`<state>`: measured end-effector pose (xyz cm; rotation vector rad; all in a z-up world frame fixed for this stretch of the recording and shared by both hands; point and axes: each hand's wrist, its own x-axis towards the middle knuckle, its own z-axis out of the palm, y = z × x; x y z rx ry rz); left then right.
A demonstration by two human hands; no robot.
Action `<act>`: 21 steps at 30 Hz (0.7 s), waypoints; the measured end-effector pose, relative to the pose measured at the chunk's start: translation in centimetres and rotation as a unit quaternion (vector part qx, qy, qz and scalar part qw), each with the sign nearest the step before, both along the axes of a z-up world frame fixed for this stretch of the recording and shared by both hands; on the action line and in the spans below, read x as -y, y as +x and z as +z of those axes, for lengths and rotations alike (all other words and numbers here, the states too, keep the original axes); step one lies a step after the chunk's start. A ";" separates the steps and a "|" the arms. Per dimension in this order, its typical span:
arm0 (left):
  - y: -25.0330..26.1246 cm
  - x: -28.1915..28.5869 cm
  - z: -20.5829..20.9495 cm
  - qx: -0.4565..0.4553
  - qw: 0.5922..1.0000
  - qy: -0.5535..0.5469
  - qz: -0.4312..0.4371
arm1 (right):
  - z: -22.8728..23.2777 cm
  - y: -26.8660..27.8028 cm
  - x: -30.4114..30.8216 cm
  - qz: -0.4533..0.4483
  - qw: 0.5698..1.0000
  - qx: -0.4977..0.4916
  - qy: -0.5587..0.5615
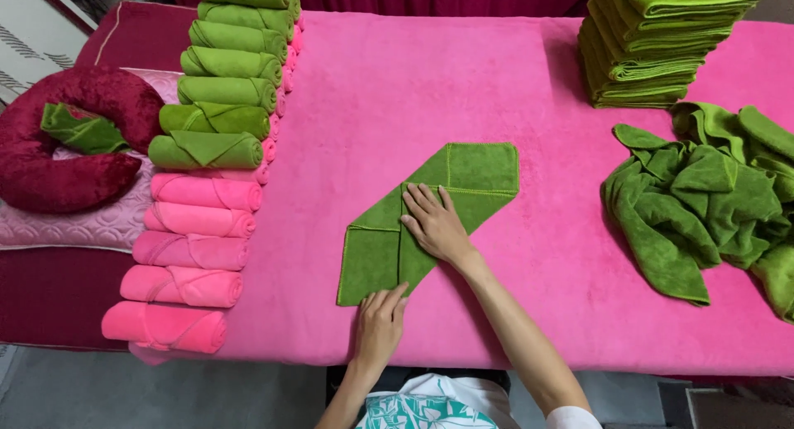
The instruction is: Folding a green towel into a decorative shape on a pink massage bed.
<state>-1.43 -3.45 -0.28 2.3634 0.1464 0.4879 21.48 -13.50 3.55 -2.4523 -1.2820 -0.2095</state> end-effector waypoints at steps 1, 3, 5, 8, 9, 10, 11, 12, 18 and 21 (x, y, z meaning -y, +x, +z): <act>-0.1 -0.2 0.0 -0.001 1.000 0.001 -0.001 | 0.2 -0.1 0.0 -0.001 1.000 -0.001 0.001; -0.2 -0.2 -0.1 0.011 1.000 0.017 -0.013 | 0.4 -0.4 0.2 -0.009 1.000 -0.013 0.014; -0.2 -0.3 0.2 0.026 0.999 0.038 -0.025 | 0.2 -0.2 0.2 -0.008 1.000 -0.017 0.009; -0.2 -0.3 0.6 0.058 0.995 0.071 -0.040 | 0.2 0.5 0.3 0.002 0.999 -0.042 0.001; -0.3 -0.3 0.8 0.072 0.993 0.081 -0.043 | 0.3 0.8 0.4 0.011 0.998 -0.066 -0.005; -0.3 0.0 0.3 0.073 0.993 0.081 -0.045 | 0.4 0.8 0.5 0.009 0.998 -0.066 -0.004; -0.3 0.4 -0.1 0.057 0.997 0.052 -0.008 | 0.6 0.7 0.6 0.016 0.998 -0.063 -0.006; -0.3 0.8 -0.5 0.041 0.999 0.022 0.028 | 0.7 0.7 0.7 0.022 0.998 -0.060 -0.008; 0.5 1.4 -1.0 -0.001 0.994 -0.088 0.062 | 0.6 0.9 1.4 0.024 0.990 -0.097 0.104; 0.2 1.3 -1.0 -0.005 0.997 -0.056 0.045 | 2.9 2.7 5.0 -0.069 0.956 -0.039 0.283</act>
